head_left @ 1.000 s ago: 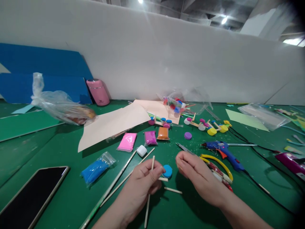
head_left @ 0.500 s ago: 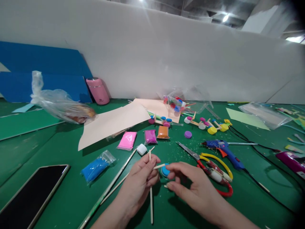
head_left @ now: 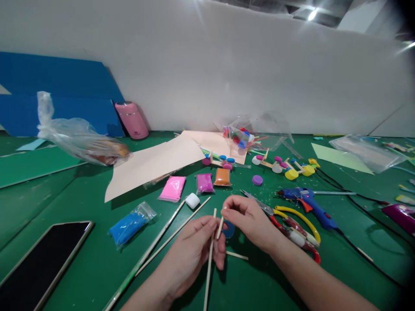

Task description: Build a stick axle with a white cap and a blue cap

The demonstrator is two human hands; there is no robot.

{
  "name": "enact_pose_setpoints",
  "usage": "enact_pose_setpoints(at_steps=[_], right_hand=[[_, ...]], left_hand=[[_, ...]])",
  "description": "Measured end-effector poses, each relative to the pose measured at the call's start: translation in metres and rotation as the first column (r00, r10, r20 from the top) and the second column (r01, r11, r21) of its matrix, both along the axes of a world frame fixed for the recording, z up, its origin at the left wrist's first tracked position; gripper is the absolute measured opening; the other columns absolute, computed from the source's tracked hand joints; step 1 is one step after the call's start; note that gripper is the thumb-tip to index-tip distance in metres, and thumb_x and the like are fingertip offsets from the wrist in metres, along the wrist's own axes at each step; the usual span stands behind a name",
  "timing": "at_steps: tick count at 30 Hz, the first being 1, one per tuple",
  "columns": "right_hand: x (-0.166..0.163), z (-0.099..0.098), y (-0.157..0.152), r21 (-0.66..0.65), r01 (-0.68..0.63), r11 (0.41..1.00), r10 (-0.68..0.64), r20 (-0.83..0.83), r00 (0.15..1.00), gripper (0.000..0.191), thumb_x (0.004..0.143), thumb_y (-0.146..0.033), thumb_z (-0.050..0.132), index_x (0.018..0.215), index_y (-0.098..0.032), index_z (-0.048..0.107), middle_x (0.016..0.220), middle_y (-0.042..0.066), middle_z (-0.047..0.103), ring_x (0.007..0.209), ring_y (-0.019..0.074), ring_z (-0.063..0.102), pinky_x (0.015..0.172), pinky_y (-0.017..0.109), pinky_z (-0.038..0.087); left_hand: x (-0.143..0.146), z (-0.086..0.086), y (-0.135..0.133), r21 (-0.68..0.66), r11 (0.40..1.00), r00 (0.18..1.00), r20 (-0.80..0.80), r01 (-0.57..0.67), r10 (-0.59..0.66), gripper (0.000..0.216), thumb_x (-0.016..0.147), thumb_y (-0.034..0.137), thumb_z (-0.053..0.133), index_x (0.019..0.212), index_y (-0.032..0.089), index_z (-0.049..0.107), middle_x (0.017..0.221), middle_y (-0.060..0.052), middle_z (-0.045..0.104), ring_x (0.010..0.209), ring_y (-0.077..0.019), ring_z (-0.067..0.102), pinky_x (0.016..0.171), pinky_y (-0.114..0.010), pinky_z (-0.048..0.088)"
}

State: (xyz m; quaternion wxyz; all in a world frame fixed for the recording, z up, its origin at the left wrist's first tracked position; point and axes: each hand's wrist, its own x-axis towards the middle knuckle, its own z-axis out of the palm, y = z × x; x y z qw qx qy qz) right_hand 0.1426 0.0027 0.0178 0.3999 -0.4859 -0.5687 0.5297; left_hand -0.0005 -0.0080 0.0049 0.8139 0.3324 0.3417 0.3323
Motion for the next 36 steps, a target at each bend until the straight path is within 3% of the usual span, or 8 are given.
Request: enact_pose_setpoints(at_steps=[3,12,18,36], right_hand=[[0.002,-0.005,0.002,-0.027,-0.056,0.998,0.056,0.022,0.998,0.011,0.075,-0.023,0.054,0.066,-0.016,0.051,0.057,-0.004,0.049,0.052,0.008,0.042,0.049,0.02,0.035],[0.01,-0.013,-0.004,0.107,-0.043,0.993,0.034,0.082,0.996,0.013,0.076,-0.027,0.058,0.071,-0.015,0.062,0.065,-0.002,0.05,0.058,0.0103,0.047,0.053,0.022,0.037],[0.012,-0.013,-0.005,0.125,-0.043,0.991,0.03,0.103,0.994,0.013,0.077,-0.027,0.058,0.073,-0.016,0.064,0.066,-0.001,0.05,0.058,0.0103,0.047,0.053,0.021,0.037],[0.013,-0.015,-0.005,0.152,-0.027,0.988,0.015,0.08,0.997,0.012,0.077,-0.026,0.059,0.079,-0.018,0.068,0.069,0.0,0.053,0.063,0.0116,0.051,0.057,0.023,0.041]], left_hand=[[-0.001,0.001,-0.001,0.028,0.997,0.997,-0.036,0.069,-0.068,0.031,0.087,0.031,0.04,0.068,0.011,0.055,0.057,-0.003,0.057,0.045,-0.0121,0.057,0.046,-0.021,0.033],[0.002,-0.001,-0.002,0.051,0.995,0.992,-0.098,0.086,-0.081,0.032,0.086,0.032,0.04,0.067,0.012,0.054,0.058,-0.003,0.059,0.046,-0.0118,0.058,0.048,-0.021,0.033],[0.0,-0.001,-0.002,0.076,0.991,0.984,-0.148,0.112,-0.1,0.034,0.086,0.035,0.04,0.066,0.012,0.054,0.058,-0.003,0.058,0.047,-0.0122,0.058,0.049,-0.022,0.033],[0.001,-0.001,-0.002,0.111,0.991,0.987,-0.149,0.081,-0.064,0.025,0.085,0.032,0.042,0.071,0.014,0.051,0.059,-0.002,0.058,0.045,-0.0108,0.057,0.047,-0.021,0.032]])
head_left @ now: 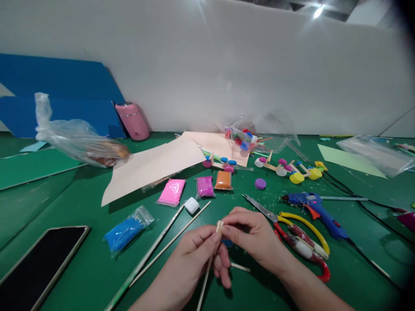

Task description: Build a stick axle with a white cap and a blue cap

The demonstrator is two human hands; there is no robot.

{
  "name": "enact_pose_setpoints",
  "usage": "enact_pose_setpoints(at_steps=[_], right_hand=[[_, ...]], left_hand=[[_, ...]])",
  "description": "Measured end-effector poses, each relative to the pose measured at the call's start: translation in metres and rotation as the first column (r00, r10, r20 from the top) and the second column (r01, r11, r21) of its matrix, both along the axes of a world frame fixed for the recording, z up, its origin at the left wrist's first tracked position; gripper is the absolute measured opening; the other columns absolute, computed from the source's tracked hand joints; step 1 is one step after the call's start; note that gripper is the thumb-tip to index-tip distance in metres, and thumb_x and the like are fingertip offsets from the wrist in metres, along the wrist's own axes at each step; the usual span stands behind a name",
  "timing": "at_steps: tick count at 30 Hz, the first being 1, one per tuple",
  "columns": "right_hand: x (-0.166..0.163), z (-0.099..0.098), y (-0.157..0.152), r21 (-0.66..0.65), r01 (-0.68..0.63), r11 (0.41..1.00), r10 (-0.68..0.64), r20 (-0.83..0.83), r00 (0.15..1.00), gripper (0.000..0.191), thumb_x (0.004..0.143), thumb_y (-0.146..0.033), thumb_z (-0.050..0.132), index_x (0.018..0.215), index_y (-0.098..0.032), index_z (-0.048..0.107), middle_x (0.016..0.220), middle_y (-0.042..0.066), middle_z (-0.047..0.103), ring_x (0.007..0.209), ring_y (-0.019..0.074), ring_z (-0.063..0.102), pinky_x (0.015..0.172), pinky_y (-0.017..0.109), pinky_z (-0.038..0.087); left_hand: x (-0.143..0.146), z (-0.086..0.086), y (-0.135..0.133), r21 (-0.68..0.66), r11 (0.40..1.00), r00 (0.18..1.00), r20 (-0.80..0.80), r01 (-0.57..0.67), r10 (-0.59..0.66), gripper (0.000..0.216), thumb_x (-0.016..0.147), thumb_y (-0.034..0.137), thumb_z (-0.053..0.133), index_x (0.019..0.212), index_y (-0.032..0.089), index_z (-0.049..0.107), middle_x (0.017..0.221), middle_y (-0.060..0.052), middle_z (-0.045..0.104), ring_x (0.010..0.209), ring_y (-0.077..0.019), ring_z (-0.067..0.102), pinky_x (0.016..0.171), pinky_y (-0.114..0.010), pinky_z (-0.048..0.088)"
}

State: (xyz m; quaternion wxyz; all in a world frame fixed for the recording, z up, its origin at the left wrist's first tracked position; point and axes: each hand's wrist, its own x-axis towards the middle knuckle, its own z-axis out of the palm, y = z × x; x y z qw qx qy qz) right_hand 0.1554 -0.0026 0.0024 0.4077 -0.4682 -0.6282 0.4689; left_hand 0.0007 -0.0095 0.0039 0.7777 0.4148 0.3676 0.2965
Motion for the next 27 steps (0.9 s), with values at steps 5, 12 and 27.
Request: enact_pose_setpoints(at_steps=[5,12,27], right_hand=[[-0.001,-0.002,0.0,0.014,-0.008,1.0,0.008,0.01,1.0,0.014,0.078,-0.027,0.058,0.08,-0.019,0.068,0.07,0.0,0.054,0.065,0.0121,0.052,0.059,0.023,0.042],[-0.004,-0.002,0.0,-0.012,0.022,1.0,-0.022,-0.004,1.0,0.014,0.077,-0.028,0.058,0.079,-0.018,0.067,0.07,0.0,0.053,0.064,0.0118,0.052,0.059,0.023,0.042],[-0.017,0.003,0.0,-0.294,0.119,0.948,-0.214,-0.316,0.924,0.022,0.069,-0.034,0.064,0.061,-0.014,0.058,0.048,-0.005,0.051,0.047,0.0074,0.043,0.048,0.02,0.034]], left_hand=[[0.001,0.0,0.002,0.016,1.0,1.0,-0.016,0.008,-0.007,0.027,0.085,0.033,0.042,0.068,0.014,0.051,0.058,-0.002,0.058,0.044,-0.0103,0.056,0.046,-0.02,0.032],[0.001,0.0,0.001,0.033,0.999,0.999,-0.039,0.003,-0.002,0.028,0.085,0.033,0.042,0.066,0.014,0.051,0.055,-0.001,0.057,0.043,-0.0094,0.055,0.047,-0.02,0.032],[0.004,0.002,-0.001,-0.123,0.992,0.996,0.072,-0.041,0.05,0.025,0.085,0.03,0.043,0.074,0.011,0.057,0.055,-0.004,0.062,0.041,-0.0123,0.058,0.045,-0.02,0.034]])
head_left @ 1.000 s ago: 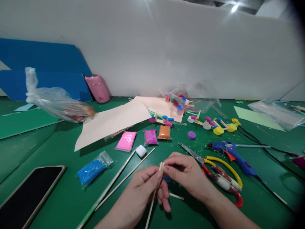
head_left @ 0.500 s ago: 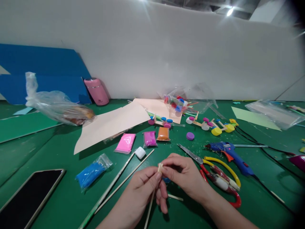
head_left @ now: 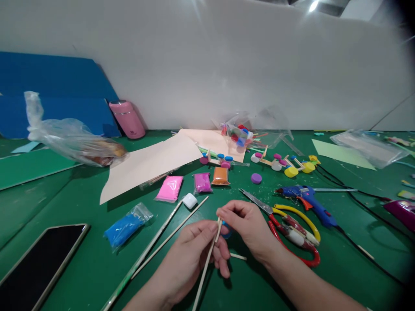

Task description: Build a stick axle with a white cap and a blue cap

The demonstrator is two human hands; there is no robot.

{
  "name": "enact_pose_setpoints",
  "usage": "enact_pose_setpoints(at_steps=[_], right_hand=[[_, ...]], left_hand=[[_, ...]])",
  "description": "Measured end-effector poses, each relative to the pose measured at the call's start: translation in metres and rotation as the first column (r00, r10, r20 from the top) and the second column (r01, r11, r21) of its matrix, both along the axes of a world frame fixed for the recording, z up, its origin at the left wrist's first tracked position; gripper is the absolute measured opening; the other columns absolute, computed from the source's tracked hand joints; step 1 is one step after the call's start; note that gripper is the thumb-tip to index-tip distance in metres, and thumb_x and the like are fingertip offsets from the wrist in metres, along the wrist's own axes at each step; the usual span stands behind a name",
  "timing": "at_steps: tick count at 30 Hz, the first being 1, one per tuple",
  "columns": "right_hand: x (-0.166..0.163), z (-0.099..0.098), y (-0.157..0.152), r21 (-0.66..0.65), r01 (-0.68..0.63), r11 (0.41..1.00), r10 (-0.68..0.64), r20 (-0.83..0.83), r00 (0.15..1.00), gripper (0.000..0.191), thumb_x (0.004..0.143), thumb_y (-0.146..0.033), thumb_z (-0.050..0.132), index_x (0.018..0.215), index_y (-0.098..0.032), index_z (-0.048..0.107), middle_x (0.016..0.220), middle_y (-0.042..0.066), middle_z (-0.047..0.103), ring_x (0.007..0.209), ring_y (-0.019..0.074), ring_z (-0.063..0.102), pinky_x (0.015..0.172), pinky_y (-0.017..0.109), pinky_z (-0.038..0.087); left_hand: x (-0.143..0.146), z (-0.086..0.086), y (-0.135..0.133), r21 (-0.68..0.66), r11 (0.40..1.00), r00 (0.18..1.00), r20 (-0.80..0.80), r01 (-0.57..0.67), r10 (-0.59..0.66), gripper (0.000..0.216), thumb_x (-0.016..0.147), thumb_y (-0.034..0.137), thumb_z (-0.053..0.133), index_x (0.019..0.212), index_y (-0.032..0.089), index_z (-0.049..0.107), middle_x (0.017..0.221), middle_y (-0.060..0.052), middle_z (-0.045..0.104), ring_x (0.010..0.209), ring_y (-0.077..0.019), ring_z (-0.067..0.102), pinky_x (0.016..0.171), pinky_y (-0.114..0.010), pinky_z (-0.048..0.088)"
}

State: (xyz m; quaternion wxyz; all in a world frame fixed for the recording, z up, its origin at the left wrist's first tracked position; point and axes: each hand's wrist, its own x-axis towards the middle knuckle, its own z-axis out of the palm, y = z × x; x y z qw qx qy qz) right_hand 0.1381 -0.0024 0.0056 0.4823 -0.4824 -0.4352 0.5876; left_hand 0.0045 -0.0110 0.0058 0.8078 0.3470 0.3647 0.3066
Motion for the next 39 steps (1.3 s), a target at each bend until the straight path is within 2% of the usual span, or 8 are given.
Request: enact_pose_setpoints(at_steps=[4,7,14,18,23,29,39], right_hand=[[0.0029,0.0028,0.0022,-0.032,0.064,0.997,-0.063,0.004,0.998,0.024,0.066,-0.035,0.067,0.059,-0.014,0.057,0.046,-0.006,0.048,0.044,0.0054,0.035,0.042,0.018,0.026],[0.0036,0.0019,0.0031,-0.028,0.087,0.996,-0.087,0.017,0.996,0.025,0.064,-0.036,0.067,0.058,-0.013,0.058,0.047,-0.006,0.046,0.044,0.0051,0.034,0.041,0.018,0.024],[0.0005,-0.0027,0.002,0.092,0.097,0.991,-0.1,0.024,0.995,0.02,0.068,-0.032,0.066,0.064,-0.013,0.062,0.054,-0.003,0.054,0.05,0.0069,0.043,0.048,0.019,0.034],[-0.0012,-0.0014,0.0003,0.074,0.026,0.997,-0.02,-0.089,0.996,0.018,0.067,-0.029,0.068,0.076,-0.014,0.065,0.051,-0.005,0.052,0.049,0.0073,0.048,0.051,0.019,0.037],[-0.0011,0.0016,-0.0017,0.096,0.005,0.995,0.003,-0.082,0.997,0.016,0.069,-0.029,0.066,0.075,-0.014,0.067,0.053,-0.003,0.057,0.051,0.0079,0.051,0.052,0.019,0.041],[-0.0005,0.0012,-0.0013,0.138,0.009,0.99,-0.01,0.006,1.0,0.016,0.074,-0.029,0.062,0.07,-0.014,0.068,0.054,-0.003,0.057,0.052,0.0078,0.051,0.051,0.017,0.041],[-0.0004,0.0009,-0.0002,0.138,-0.024,0.99,0.022,0.017,1.0,0.021,0.076,-0.03,0.059,0.065,-0.013,0.062,0.051,-0.003,0.053,0.051,0.0081,0.047,0.051,0.019,0.038]], left_hand=[[-0.0024,0.0002,-0.0009,-0.029,1.0,0.999,0.033,-0.007,0.008,0.025,0.083,0.03,0.044,0.08,0.011,0.059,0.054,-0.005,0.063,0.039,-0.0128,0.057,0.043,-0.02,0.035],[-0.0029,-0.0002,-0.0013,-0.022,1.0,1.0,0.018,-0.001,0.001,0.022,0.081,0.03,0.049,0.08,0.011,0.059,0.05,-0.003,0.061,0.035,-0.0102,0.053,0.038,-0.018,0.033],[0.0004,-0.0016,-0.003,0.046,0.998,0.994,-0.098,-0.053,0.057,0.022,0.081,0.031,0.05,0.073,0.012,0.058,0.045,0.003,0.053,0.031,-0.0028,0.037,0.035,-0.015,0.02],[0.0023,-0.0025,-0.0034,0.136,0.987,0.982,-0.151,-0.089,0.11,0.029,0.08,0.033,0.052,0.059,0.012,0.053,0.044,0.004,0.048,0.032,-0.0016,0.032,0.036,-0.016,0.018],[0.0031,-0.0016,-0.0045,0.204,0.974,0.971,-0.195,-0.1,0.14,0.031,0.08,0.034,0.051,0.057,0.013,0.05,0.046,0.005,0.047,0.033,-0.0016,0.032,0.037,-0.016,0.017],[0.0031,-0.0011,-0.0048,0.212,0.972,0.963,-0.224,-0.101,0.149,0.031,0.078,0.037,0.054,0.058,0.013,0.052,0.046,0.004,0.049,0.033,-0.0017,0.035,0.036,-0.015,0.02],[0.0031,-0.0027,-0.0031,0.201,0.974,0.968,-0.202,-0.106,0.147,0.034,0.078,0.038,0.053,0.055,0.013,0.052,0.044,0.004,0.049,0.032,-0.0011,0.035,0.036,-0.015,0.02]])
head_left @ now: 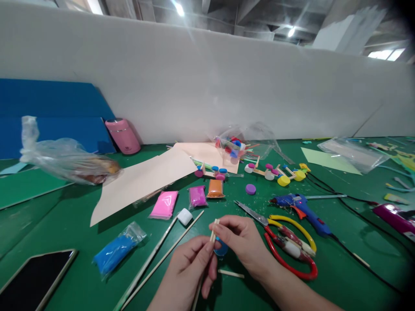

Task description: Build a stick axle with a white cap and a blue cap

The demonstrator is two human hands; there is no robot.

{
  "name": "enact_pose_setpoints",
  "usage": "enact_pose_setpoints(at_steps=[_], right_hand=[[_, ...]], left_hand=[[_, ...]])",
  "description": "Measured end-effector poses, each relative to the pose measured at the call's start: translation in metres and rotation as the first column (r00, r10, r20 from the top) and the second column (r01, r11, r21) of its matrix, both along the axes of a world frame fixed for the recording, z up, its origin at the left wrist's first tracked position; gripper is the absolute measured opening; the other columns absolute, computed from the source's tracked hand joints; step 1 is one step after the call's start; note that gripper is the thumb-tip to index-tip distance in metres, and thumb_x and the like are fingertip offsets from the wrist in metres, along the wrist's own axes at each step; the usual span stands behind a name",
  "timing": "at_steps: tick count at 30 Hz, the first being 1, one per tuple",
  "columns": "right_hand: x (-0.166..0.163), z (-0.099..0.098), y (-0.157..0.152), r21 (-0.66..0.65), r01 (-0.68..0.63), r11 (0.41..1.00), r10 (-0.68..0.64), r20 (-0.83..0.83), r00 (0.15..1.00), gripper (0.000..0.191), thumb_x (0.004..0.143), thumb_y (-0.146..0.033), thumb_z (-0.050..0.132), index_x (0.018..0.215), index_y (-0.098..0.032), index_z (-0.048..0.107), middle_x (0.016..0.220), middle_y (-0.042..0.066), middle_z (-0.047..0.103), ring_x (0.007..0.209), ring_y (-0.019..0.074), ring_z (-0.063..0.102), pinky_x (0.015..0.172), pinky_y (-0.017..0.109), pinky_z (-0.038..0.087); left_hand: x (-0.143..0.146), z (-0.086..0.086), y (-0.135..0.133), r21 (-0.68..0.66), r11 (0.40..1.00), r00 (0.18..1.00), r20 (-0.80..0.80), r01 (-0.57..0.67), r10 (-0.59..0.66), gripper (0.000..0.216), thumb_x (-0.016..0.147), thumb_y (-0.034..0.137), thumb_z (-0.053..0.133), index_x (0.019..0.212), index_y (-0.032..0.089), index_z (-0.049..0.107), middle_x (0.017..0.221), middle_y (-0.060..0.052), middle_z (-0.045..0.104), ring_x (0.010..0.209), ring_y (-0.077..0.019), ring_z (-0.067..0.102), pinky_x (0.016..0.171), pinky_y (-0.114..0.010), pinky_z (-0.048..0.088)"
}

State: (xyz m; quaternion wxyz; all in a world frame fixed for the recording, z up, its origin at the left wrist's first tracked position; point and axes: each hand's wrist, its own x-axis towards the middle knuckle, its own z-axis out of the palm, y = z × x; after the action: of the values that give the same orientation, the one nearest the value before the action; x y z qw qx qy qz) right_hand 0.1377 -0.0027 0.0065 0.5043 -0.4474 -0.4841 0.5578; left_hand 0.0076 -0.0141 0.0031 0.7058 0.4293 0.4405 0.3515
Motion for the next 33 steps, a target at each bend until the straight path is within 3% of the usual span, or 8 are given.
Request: enact_pose_setpoints(at_steps=[16,33], right_hand=[[-0.0021,0.0003,0.0031,-0.176,0.14,0.974,-0.145,-0.017,0.989,0.024,0.066,-0.031,0.065,0.053,-0.014,0.054,0.042,-0.007,0.044,0.041,0.0052,0.036,0.04,0.018,0.026],[0.0005,-0.0069,0.0072,-0.218,0.169,0.961,-0.197,-0.113,0.974,0.023,0.063,-0.031,0.067,0.054,-0.014,0.055,0.044,-0.008,0.038,0.041,0.0038,0.028,0.039,0.019,0.019]], left_hand=[[-0.0011,-0.0004,-0.0025,-0.225,0.971,0.974,0.223,0.083,-0.031,0.022,0.08,0.031,0.051,0.082,0.011,0.06,0.049,-0.001,0.058,0.034,-0.0079,0.046,0.036,-0.017,0.03],[0.0028,0.0013,-0.0017,-0.233,0.971,0.968,0.25,0.05,0.011,0.018,0.081,0.026,0.05,0.078,0.011,0.059,0.044,0.004,0.046,0.036,-0.0038,0.027,0.043,-0.022,0.015]])
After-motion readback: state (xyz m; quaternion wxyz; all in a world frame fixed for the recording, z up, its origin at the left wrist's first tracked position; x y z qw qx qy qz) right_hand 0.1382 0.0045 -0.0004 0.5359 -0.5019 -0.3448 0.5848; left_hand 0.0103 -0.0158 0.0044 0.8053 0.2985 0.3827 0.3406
